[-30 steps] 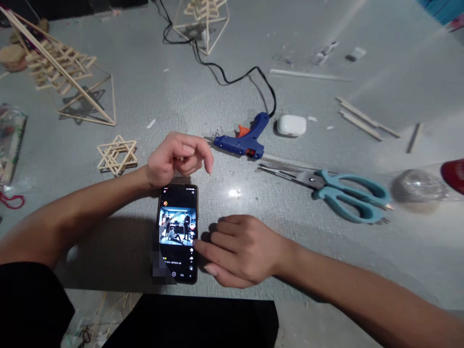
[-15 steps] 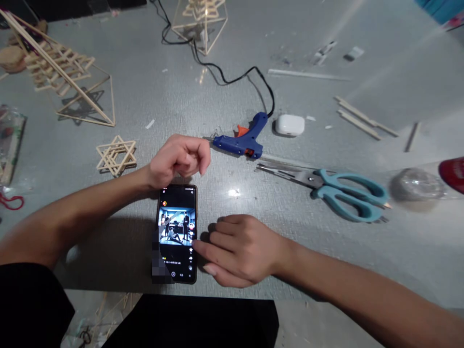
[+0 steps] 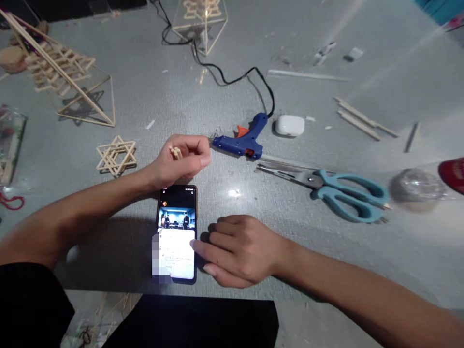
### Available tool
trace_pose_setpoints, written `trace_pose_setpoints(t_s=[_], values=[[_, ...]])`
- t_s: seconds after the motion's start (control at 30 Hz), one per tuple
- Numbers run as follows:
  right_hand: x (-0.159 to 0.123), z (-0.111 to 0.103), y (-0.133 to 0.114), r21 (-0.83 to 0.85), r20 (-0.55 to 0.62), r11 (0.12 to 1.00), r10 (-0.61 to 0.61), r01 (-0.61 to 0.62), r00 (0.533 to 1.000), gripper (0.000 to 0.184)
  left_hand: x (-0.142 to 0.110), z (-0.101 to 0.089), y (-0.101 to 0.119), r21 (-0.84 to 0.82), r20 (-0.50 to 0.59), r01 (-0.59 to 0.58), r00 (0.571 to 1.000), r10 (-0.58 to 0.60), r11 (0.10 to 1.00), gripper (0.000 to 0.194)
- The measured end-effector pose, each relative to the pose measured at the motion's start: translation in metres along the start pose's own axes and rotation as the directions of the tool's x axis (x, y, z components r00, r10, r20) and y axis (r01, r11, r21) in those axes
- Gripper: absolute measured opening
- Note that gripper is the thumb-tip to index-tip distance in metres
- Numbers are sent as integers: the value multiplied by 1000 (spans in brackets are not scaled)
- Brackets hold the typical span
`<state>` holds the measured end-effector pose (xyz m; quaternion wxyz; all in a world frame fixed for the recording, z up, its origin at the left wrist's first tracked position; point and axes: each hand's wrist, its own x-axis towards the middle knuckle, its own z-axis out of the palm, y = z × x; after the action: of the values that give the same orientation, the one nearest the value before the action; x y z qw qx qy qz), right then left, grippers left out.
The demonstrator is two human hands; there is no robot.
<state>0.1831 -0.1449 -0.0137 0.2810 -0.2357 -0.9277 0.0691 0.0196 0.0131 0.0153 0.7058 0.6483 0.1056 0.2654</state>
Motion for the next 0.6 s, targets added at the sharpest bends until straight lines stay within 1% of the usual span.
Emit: trace_pose_setpoints(t_s=[0.13,0.23,0.33,0.47,0.53,0.6], values=[[-1,0,0,-9,-15,1000,-2,2,1000,36,-2,2,-1,36,-32,-43,999,44,998,29],[-1,1,-1,1,-20,1000,-2,2,1000,36,0,2,-3,4,-55,-24,998,24,1000,32],[0,0,-1,3,-21,1000,-1,1,1000,37,3,4,-4,-13,-96,11,995,-12,1000,43],[1,0,0,9,-14,1000,-5,5,1000,37,5,6,-1,67,-159,21,987,-10,998,59],[1,0,0,15,-5,1000,-5,5,1000,37,5,7,0,113,-182,21,983,0,993,63],[0,0,0,17,0,1000,-6,6,1000,38,5,8,2,124,-197,25,980,0,992,64]])
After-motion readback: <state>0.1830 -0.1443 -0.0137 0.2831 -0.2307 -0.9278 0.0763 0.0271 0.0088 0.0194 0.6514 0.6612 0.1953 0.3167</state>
